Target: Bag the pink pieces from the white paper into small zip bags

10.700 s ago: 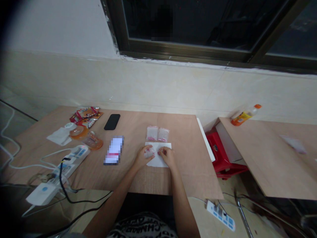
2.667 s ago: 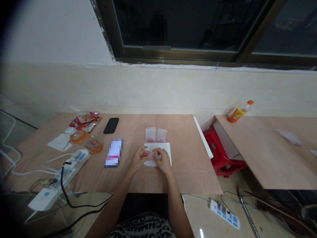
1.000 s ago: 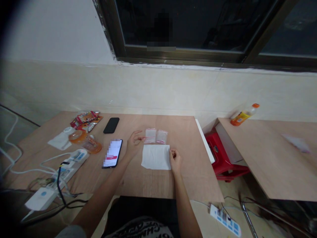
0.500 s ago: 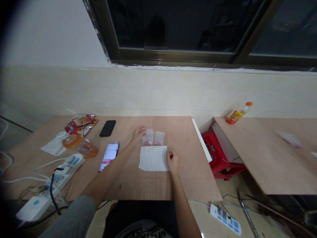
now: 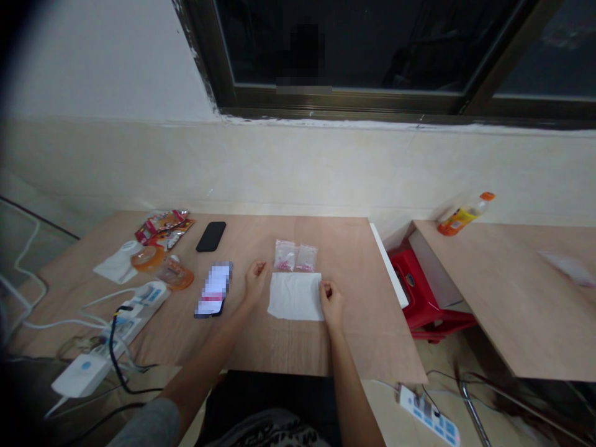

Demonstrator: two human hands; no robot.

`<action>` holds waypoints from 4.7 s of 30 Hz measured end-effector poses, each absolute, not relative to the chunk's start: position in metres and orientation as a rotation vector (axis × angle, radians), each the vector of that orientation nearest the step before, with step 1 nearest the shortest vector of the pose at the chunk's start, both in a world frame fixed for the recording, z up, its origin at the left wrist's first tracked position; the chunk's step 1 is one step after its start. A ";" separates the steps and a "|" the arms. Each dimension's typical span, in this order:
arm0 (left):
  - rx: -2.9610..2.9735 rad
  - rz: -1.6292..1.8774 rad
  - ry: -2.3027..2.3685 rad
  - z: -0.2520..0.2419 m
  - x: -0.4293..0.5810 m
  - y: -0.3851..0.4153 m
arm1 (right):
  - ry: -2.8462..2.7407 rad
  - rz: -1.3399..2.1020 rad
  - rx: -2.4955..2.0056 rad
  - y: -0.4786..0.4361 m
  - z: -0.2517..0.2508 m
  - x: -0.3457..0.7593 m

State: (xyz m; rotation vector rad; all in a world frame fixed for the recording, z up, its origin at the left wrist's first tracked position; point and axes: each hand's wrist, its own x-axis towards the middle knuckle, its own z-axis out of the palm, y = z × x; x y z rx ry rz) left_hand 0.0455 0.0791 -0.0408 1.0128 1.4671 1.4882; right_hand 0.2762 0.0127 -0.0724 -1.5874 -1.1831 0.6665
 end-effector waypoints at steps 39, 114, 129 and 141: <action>1.148 1.451 1.484 -0.051 0.044 0.070 | -1.122 0.658 -1.623 0.010 -0.070 0.276; 1.142 1.438 1.501 -0.048 0.043 0.070 | -1.147 0.647 -1.625 0.008 -0.068 0.276; 1.131 1.435 1.499 -0.049 0.044 0.070 | -1.133 0.655 -1.634 0.009 -0.073 0.276; 1.126 1.440 1.477 -0.047 0.045 0.069 | -1.130 0.652 -1.620 0.008 -0.068 0.275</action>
